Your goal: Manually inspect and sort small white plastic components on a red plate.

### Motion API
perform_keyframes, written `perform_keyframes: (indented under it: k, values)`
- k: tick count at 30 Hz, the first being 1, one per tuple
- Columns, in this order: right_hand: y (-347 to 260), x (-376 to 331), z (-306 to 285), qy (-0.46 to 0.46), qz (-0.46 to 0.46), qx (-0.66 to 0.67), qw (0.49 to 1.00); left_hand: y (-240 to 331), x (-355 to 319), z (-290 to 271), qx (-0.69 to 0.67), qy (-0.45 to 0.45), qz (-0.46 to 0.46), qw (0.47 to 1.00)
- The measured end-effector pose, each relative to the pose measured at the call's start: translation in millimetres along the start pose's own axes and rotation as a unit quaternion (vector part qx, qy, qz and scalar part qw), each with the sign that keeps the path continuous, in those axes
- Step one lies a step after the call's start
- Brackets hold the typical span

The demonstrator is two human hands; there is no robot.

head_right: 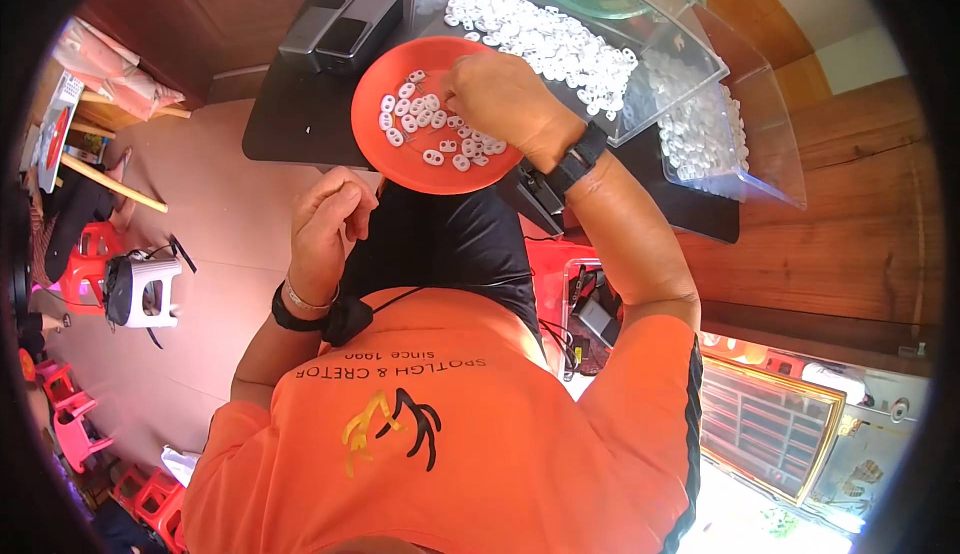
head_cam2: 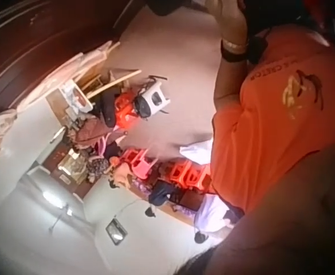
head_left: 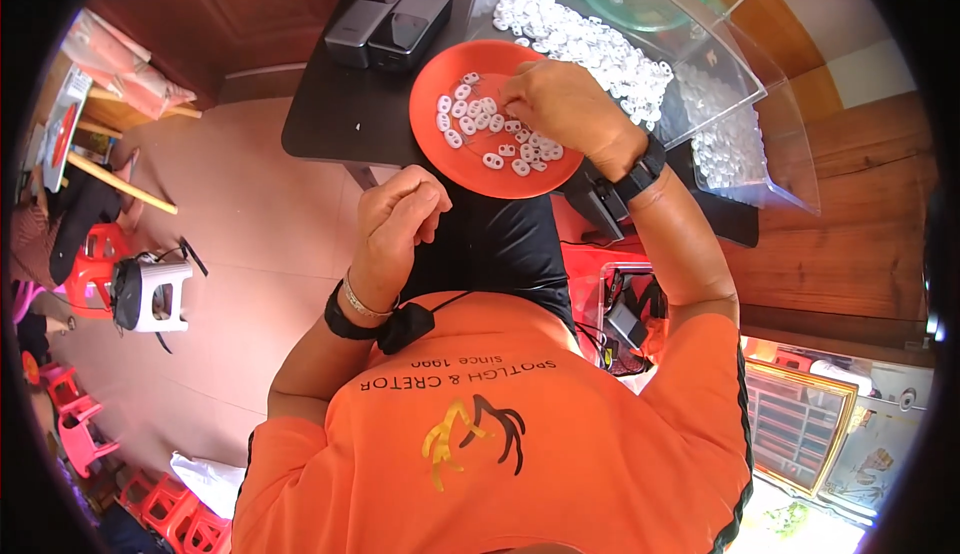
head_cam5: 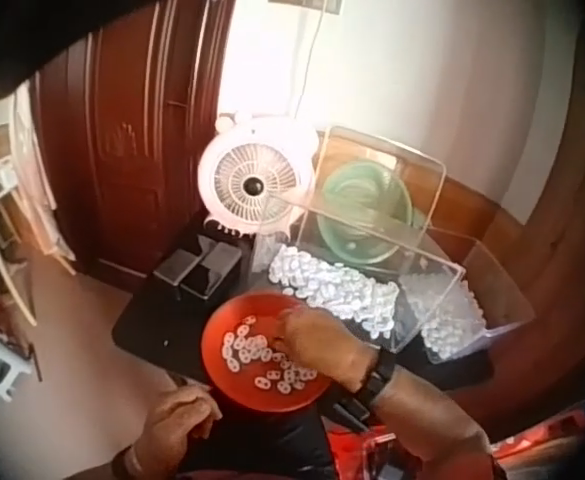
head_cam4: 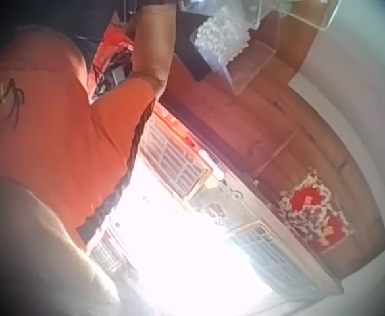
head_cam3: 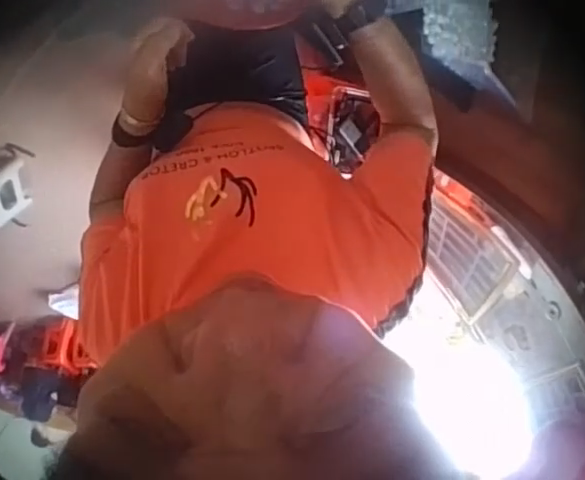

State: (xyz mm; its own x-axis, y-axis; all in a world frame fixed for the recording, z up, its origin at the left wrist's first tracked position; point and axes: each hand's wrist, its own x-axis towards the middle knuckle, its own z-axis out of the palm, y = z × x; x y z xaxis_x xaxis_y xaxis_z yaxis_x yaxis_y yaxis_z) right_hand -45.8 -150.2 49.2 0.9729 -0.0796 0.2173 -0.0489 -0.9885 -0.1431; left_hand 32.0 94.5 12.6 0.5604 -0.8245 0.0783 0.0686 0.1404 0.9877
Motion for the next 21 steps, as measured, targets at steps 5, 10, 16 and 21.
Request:
perform_keyframes:
  k: [5, 10, 16, 21]
  values:
    - [-6.7, 7.7, 7.6, -0.018, -0.013, -0.080, 0.997, -4.1, 0.5, -5.0, -0.014, -0.002, -0.009, 1.000]
    - [-8.2, 9.7, 7.1, -0.022, -0.003, -0.093, 0.995, -5.6, 0.2, -7.9, -0.027, -0.003, -0.026, 0.999]
    - [-18.4, -0.3, -11.1, -0.021, -0.003, -0.046, 0.999, -9.7, -0.3, -12.0, -0.024, 0.002, -0.033, 0.999]
    - [-19.0, -9.9, -3.7, -0.022, -0.021, -0.079, 0.996, -8.2, 0.8, -6.4, -0.013, -0.008, -0.035, 0.999]
